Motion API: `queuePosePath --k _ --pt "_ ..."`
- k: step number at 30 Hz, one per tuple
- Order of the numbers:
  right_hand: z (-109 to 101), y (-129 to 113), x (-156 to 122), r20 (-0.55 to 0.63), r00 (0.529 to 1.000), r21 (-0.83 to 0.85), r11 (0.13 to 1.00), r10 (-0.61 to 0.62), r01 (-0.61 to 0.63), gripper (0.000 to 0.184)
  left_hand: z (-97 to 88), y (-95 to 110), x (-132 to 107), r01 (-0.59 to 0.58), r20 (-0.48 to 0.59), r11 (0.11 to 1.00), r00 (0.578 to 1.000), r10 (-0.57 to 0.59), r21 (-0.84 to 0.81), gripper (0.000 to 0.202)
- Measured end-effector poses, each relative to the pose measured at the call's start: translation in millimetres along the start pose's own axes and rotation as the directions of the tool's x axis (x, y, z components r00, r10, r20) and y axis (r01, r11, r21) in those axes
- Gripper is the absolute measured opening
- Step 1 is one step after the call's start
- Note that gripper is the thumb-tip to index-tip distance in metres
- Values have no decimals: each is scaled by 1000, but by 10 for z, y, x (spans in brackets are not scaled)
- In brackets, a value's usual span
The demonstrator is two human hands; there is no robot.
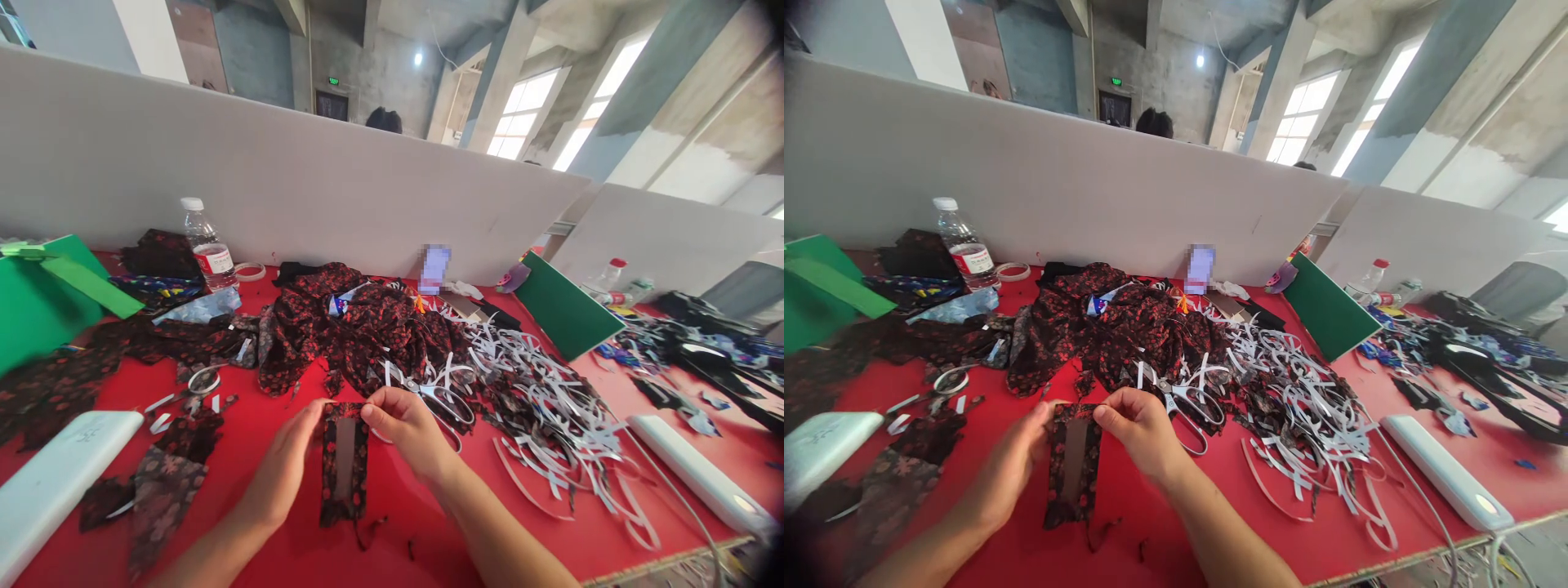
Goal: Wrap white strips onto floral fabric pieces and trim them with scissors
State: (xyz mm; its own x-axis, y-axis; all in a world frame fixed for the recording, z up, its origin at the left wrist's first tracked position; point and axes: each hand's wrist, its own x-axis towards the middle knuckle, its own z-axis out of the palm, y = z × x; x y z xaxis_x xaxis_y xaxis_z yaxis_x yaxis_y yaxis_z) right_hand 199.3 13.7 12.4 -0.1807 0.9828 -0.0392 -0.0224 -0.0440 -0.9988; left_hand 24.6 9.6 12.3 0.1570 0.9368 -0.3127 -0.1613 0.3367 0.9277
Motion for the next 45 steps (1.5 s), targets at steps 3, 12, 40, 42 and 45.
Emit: queuePosePath --k 3,12,40,42,45 --pt "-63 -36 3 83 996 -129 991 -5 16 36 -46 162 49 -135 45 976 991 129 171 40" --pt "-39 -96 -44 169 985 -373 923 -38 99 29 -49 265 17 -280 388 848 917 98 449 23" --pt "-118 98 150 -11 998 -44 997 61 -61 25 -362 120 358 -259 108 888 966 235 380 31" --pt "-115 113 156 -27 999 -122 992 36 -39 25 -307 108 293 -261 195 889 960 199 376 32" --pt "-91 166 178 -32 999 -265 964 -4 -5 26 -161 41 131 -270 385 872 917 104 408 29"
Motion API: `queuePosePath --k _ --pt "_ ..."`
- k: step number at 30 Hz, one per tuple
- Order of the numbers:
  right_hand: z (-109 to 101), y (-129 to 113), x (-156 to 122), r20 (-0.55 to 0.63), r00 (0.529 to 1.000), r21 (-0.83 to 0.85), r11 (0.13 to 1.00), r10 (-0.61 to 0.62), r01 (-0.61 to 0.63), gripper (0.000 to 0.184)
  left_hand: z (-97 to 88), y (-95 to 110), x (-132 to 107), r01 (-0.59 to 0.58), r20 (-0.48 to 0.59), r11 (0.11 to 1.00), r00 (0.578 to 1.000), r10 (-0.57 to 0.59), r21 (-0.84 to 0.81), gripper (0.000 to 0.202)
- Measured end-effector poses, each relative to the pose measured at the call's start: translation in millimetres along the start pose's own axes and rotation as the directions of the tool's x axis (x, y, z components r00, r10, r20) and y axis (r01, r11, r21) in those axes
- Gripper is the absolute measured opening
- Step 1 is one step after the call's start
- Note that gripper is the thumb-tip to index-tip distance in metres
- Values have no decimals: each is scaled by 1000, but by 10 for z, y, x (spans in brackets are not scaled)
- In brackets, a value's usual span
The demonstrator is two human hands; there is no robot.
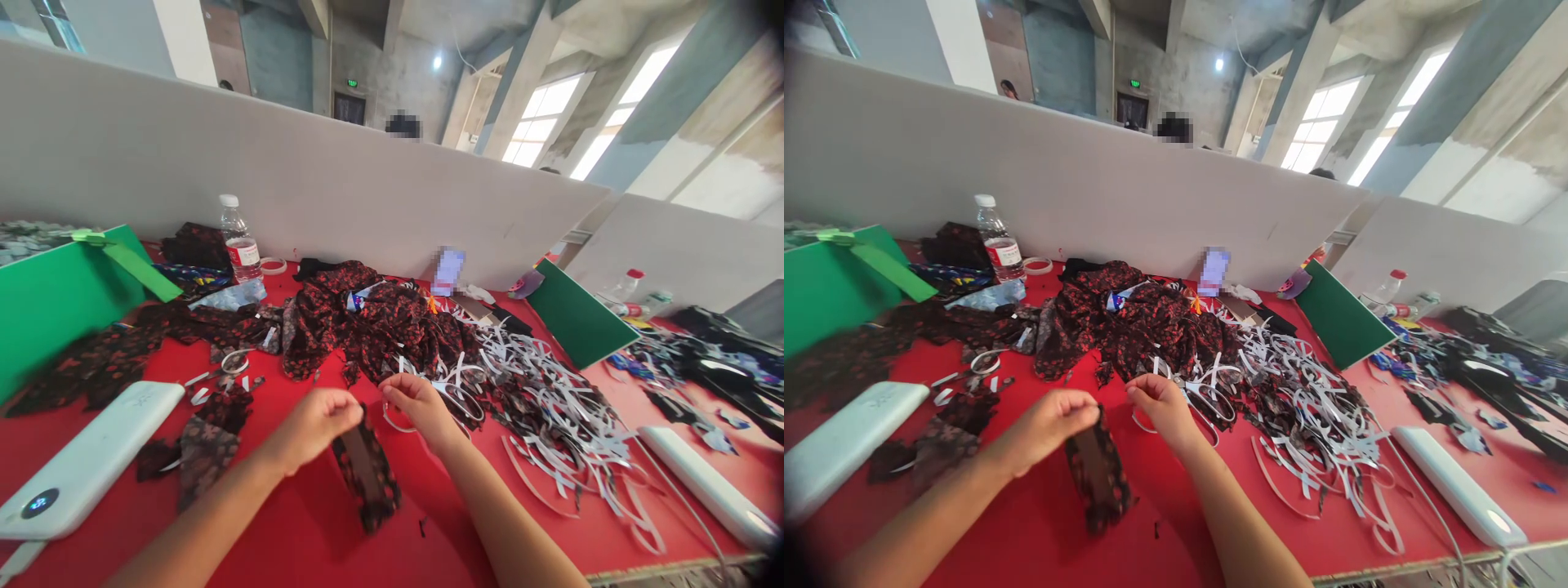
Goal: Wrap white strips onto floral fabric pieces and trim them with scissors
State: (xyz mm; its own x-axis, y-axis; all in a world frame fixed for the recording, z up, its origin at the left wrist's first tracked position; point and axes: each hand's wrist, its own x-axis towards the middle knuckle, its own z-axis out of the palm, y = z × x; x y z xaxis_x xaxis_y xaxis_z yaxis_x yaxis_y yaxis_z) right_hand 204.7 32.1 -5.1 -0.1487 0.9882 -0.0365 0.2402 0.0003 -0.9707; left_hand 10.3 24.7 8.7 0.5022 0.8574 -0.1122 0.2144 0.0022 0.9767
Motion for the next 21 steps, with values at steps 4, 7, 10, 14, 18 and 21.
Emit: queuePosePath --k 4,7,10,14,18,21 --pt "26 -16 15 39 998 -256 966 -39 48 23 264 30 -119 -7 259 996 966 -15 84 18" --pt "-68 -129 -9 90 995 -472 879 -31 70 13 324 39 -157 -33 375 992 927 -16 124 15" --pt "-180 -247 -56 121 992 -652 757 40 49 3 290 41 -150 -63 422 989 907 0 136 16" --pt "-180 -351 -112 135 984 -784 620 116 35 6 195 40 -109 -81 412 991 911 29 109 19" --pt "-206 -527 -162 145 986 -805 589 87 67 8 22 76 -82 -108 314 991 946 78 79 26" --pt "-305 -635 -197 258 965 -636 759 37 141 11 -139 138 -74 -174 156 981 975 160 86 31"
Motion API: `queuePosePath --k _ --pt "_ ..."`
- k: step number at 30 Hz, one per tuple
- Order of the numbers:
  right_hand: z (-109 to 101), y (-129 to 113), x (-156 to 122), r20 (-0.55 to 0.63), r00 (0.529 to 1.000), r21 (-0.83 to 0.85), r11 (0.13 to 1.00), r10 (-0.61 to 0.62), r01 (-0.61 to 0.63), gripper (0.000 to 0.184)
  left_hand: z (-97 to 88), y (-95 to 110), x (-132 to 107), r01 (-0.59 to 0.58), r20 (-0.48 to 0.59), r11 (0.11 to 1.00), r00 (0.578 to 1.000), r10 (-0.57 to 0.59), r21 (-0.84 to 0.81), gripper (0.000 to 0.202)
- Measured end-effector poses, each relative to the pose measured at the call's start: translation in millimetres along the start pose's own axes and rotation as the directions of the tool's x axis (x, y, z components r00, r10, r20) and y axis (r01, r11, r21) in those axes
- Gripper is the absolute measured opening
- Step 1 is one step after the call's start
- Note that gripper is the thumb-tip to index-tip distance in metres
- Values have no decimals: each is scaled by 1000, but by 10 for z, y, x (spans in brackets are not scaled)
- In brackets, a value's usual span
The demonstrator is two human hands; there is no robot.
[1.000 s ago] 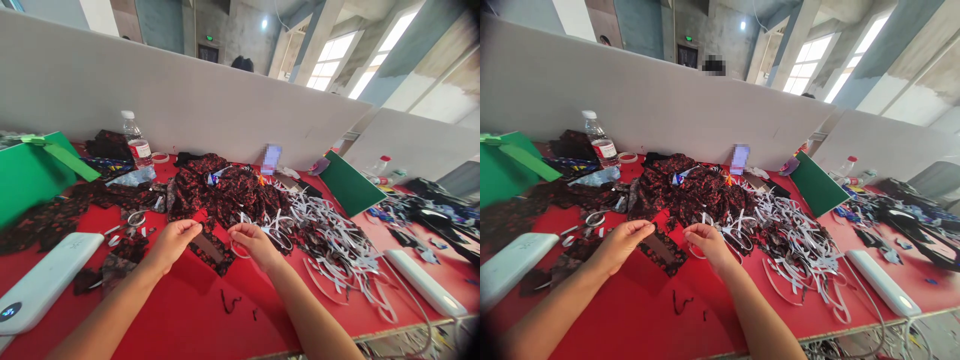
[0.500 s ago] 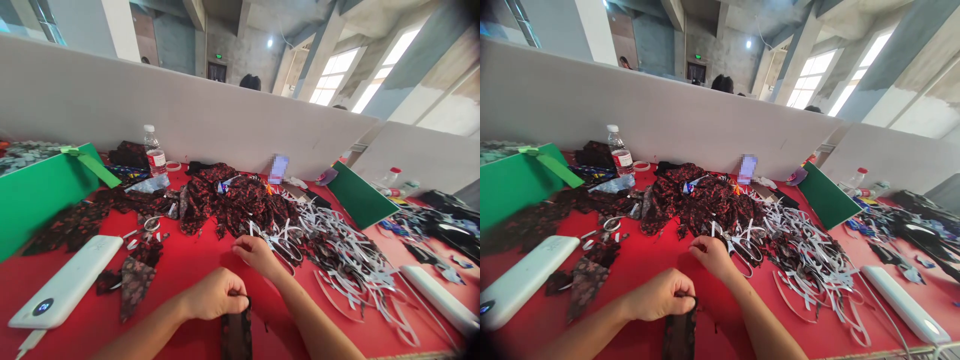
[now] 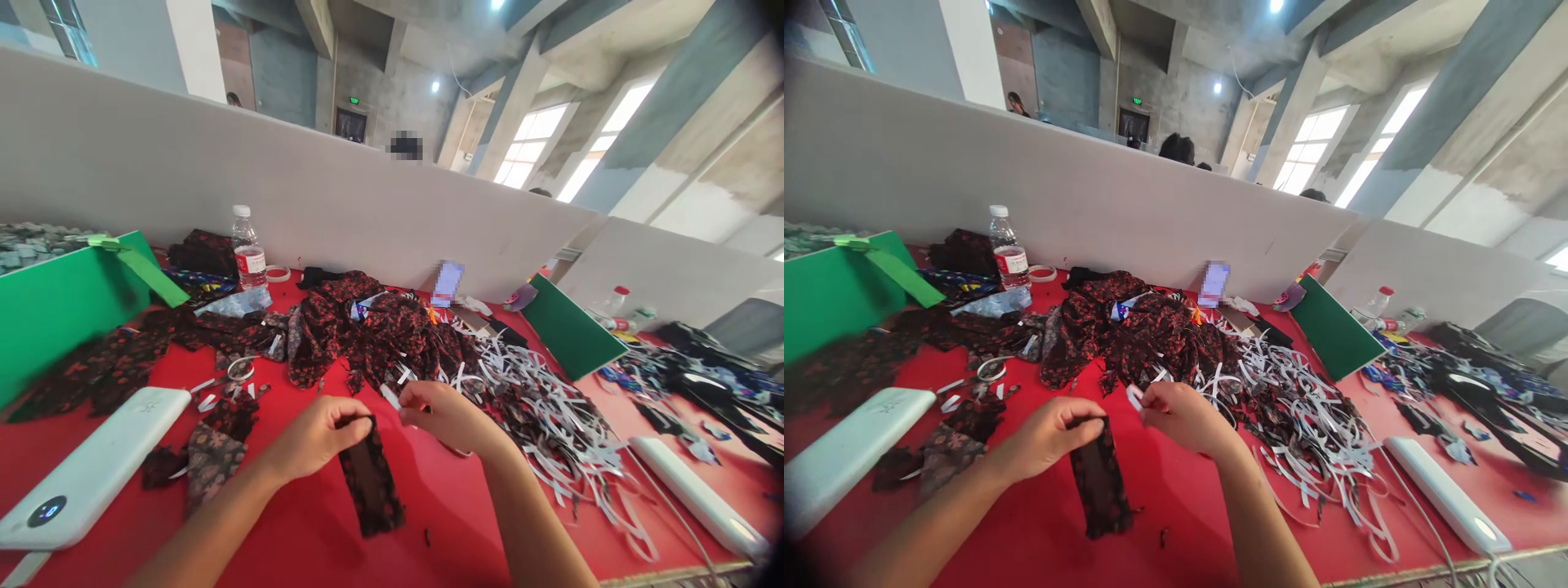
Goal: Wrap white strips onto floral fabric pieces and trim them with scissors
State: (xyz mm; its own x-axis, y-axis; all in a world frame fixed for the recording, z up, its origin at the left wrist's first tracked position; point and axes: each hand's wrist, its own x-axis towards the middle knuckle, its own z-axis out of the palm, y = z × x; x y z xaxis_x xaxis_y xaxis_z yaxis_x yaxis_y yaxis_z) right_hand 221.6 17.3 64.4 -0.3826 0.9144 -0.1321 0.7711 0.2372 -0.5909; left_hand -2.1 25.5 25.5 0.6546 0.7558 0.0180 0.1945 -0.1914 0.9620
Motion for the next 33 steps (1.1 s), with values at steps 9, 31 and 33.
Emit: queuePosePath --k 9,31,33 --pt "219 151 63 -102 981 726 662 -164 186 29 -80 17 30 -106 -104 973 986 129 204 30" --pt "306 -384 -107 -236 972 473 874 7 109 11 285 -82 -27 -110 -431 728 742 513 677 21" --pt "352 -356 -72 -271 961 504 858 48 100 14 312 -69 -36 -140 -417 724 737 531 675 20"
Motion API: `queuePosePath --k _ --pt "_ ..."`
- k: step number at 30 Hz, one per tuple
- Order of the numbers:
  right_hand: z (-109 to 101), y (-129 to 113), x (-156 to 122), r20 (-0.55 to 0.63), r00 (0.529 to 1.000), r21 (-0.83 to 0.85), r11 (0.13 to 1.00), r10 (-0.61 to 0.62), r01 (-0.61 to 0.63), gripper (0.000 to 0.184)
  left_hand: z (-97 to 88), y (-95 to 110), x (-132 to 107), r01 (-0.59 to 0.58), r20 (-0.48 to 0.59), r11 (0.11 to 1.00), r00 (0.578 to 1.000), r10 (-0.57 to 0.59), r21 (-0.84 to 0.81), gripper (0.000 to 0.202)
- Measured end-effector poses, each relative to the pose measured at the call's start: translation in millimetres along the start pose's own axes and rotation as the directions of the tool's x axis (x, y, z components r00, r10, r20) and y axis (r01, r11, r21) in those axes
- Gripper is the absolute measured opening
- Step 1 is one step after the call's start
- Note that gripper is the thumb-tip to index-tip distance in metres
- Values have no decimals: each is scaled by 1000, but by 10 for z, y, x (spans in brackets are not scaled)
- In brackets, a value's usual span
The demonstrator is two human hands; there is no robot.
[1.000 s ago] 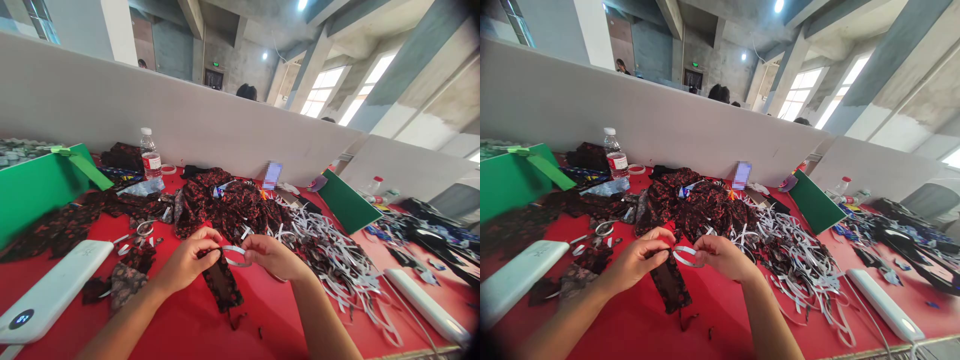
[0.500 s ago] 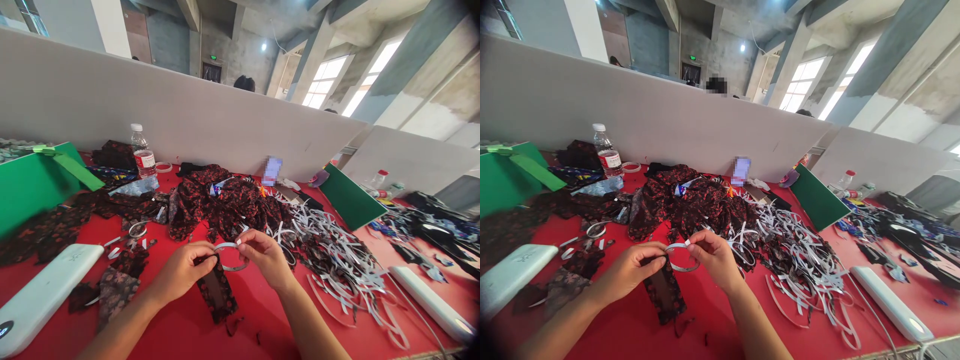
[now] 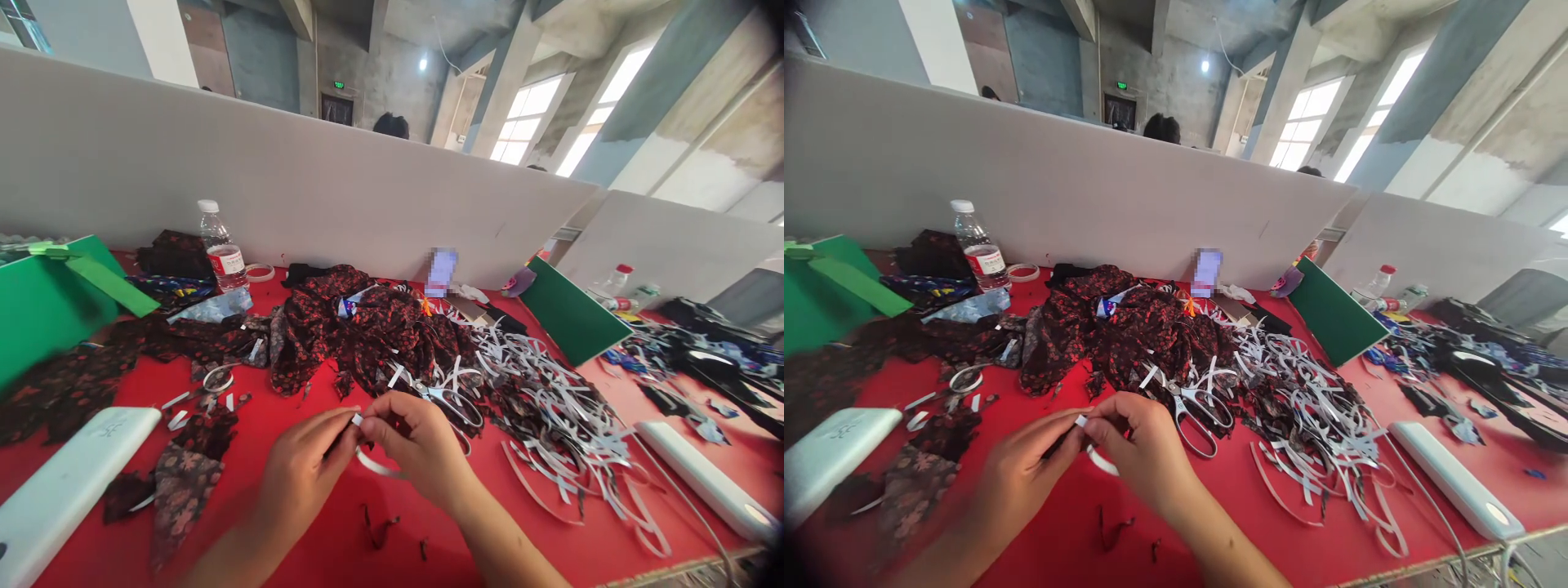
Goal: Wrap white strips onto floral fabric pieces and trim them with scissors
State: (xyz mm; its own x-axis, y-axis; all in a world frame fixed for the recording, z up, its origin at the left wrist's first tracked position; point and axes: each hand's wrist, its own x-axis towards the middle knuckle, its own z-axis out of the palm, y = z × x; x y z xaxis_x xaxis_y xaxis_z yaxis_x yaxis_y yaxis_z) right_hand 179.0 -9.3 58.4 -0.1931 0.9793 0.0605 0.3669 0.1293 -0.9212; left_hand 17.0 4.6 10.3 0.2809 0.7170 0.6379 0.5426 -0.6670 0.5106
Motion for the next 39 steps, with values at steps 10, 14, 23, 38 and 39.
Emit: queuePosePath --k 10,14,23,38,39 --pt "-62 62 11 17 1000 -39 999 22 -21 13 -22 26 11 -26 25 1000 999 26 -6 21" --pt "-78 52 8 20 999 -56 998 32 -31 13 -22 12 12 -101 4 994 995 101 38 19" --pt "-79 77 7 -10 1000 -130 991 24 -25 16 -36 -4 4 -168 31 982 986 166 89 21" --pt "31 137 12 -94 994 -107 992 57 -67 20 -56 10 36 -227 44 966 974 223 120 23" --pt "35 146 16 -96 994 -111 992 54 -64 19 -54 9 37 -233 38 965 973 230 119 23"
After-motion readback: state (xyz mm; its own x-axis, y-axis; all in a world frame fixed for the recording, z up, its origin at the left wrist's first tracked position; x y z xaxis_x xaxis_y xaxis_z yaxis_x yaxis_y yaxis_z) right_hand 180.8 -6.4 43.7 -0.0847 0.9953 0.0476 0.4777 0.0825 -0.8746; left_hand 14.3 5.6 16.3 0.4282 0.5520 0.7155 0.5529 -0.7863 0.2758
